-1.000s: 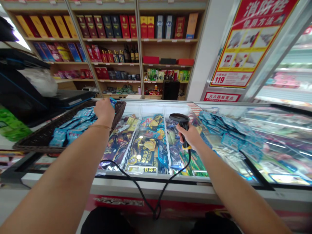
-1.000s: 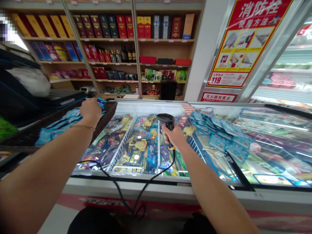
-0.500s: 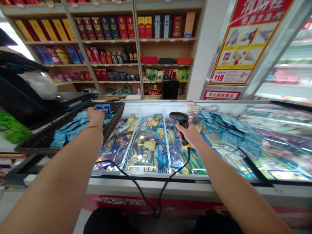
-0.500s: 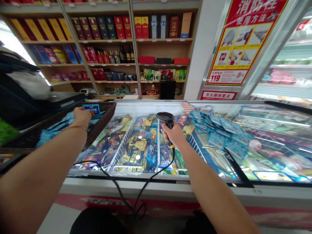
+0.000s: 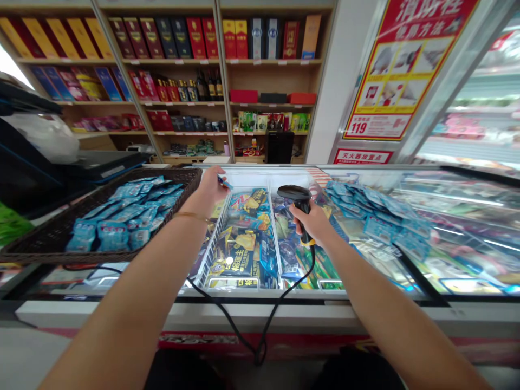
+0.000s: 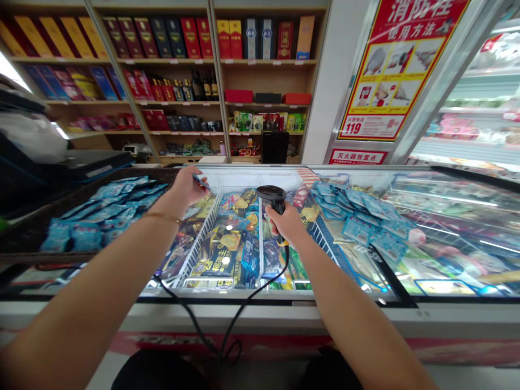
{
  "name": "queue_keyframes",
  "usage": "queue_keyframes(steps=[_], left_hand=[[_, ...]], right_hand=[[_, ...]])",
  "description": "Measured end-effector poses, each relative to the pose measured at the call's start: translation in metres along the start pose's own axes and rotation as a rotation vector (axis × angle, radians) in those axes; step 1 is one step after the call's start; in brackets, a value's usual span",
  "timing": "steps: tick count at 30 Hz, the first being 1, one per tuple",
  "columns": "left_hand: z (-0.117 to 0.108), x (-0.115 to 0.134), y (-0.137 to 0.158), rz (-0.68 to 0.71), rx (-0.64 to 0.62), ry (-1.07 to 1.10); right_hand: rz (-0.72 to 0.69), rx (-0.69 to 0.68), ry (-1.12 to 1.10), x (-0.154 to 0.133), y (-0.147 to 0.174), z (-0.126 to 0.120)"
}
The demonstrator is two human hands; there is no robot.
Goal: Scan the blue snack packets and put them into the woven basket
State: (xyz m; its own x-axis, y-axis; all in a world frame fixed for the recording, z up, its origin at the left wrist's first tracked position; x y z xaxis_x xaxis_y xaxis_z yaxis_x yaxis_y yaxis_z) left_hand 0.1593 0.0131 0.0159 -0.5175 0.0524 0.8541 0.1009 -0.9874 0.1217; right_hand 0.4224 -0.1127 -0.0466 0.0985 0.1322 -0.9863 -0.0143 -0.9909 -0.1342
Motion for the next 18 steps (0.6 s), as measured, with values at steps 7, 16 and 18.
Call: queue_keyframes(steps=[7,16,18], left_hand=[[0.027,-0.077,0.001,-0.162,-0.032,0.289],[0.015,-0.099,0.004,-0.118,0.020,0.190],[0.015,-0.101,0.004,-0.058,-0.014,0.166]], right_hand=[[-0.011,-0.009,0.006,-0.003,0.002,0.000],[-0.006,-0.034,0.077,0.000,0.003,0.001],[0.003,-0.037,0.088,0.001,0.003,0.002]])
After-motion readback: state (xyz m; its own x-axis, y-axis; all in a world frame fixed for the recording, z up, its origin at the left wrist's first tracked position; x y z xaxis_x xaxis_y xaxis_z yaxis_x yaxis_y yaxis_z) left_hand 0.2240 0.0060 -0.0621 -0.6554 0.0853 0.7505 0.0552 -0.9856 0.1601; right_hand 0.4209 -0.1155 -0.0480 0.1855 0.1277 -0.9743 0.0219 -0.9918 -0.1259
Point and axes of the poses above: each hand's wrist, its own y-axis away from the middle knuckle, its own z-axis out of the palm, x = y × z, the point moved 3 cm from there along -y, towards the middle knuckle, and after that the axes turned 7 degrees about -x, right-handed, at the moved point
